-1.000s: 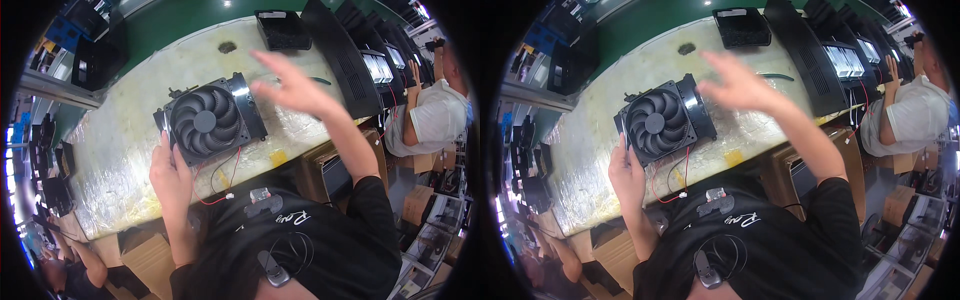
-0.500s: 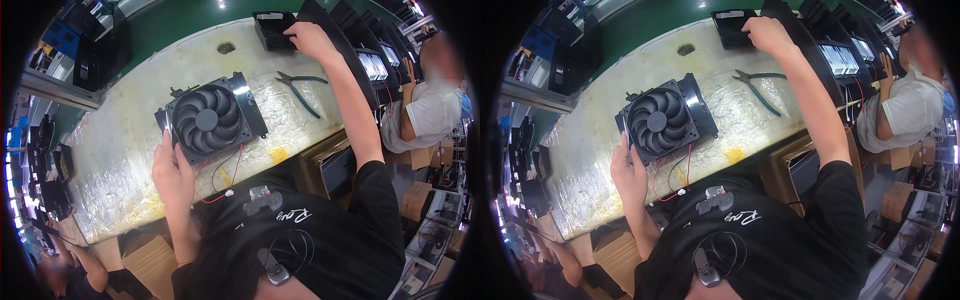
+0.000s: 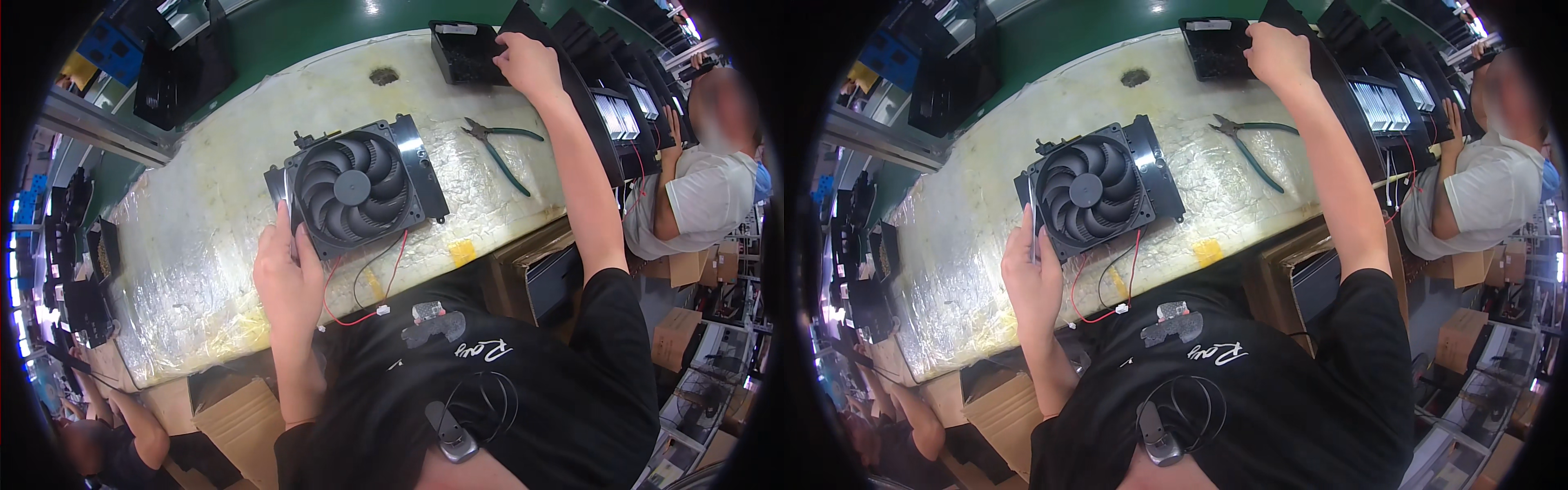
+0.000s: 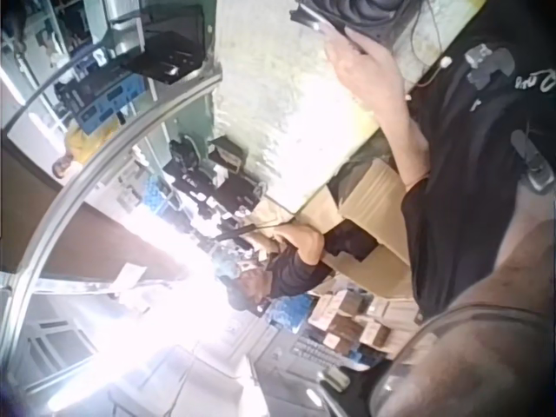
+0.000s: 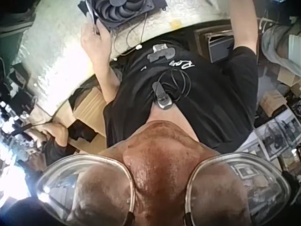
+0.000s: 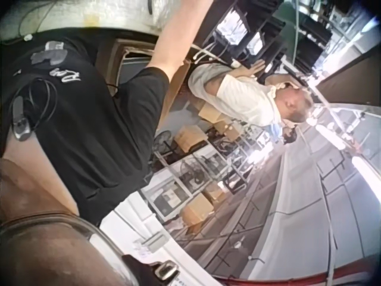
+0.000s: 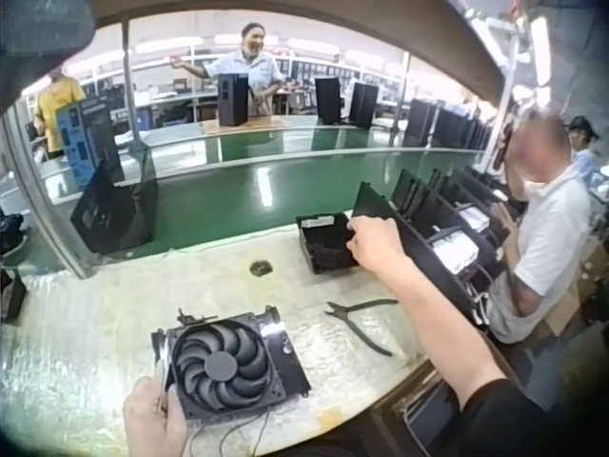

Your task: Assembling a cooling fan unit into its housing and managing the wiring connectors.

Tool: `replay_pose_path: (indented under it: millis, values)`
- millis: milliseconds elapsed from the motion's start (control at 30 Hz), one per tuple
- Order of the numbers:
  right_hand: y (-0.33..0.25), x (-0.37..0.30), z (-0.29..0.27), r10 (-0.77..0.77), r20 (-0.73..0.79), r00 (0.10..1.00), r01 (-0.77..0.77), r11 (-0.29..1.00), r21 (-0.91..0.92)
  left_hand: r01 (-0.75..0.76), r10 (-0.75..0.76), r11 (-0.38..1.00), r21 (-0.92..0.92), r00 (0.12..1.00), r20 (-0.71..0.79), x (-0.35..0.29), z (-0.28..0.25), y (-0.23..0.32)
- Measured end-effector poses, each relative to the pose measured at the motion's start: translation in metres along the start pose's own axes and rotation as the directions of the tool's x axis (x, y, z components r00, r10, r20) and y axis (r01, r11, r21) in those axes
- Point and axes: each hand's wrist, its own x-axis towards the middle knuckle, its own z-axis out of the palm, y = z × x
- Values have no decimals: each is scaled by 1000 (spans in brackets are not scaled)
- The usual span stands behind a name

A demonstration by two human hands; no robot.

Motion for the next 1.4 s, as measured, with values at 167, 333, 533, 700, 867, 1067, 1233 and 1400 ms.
replay_pose_path:
  millis: [167, 333, 533, 700, 867, 1067, 1233, 1400]
  values:
    - [0, -2, -16, 63, -36, 997, -62, 997, 40, 11, -11, 998, -64, 1000, 8, -1, -3, -5]
    - [-12, -24, -64, -7, -1, 1000, 7, 951, 309, 203, -190, 965, -167, 977, 94, 2, -8, -17]
    - [-106, -66, -91, -545, 184, 818, 74, 417, 906, 182, -220, 721, -669, 975, 29, 3, -8, 1]
    - [-188, -73, -73, -722, 115, 682, 286, 408, 867, 166, -152, 685, -709, 985, 84, 0, -6, -14]
    - [-206, -76, -75, -674, 279, 684, 108, 472, 875, 104, -148, 726, -680, 989, -7, -2, 1, -12]
    - [-214, -84, -67, -634, 234, 737, -123, 215, 969, 133, -159, 670, -730, 987, 33, -4, 3, -19]
    - [-217, -75, -61, -528, 289, 799, -201, 220, 955, 137, -280, 509, -850, 960, -13, -2, 0, -6]
    - [-227, -60, -56, -397, 207, 894, -148, 174, 974, 224, -328, 637, -738, 945, 3, -8, -7, -18]
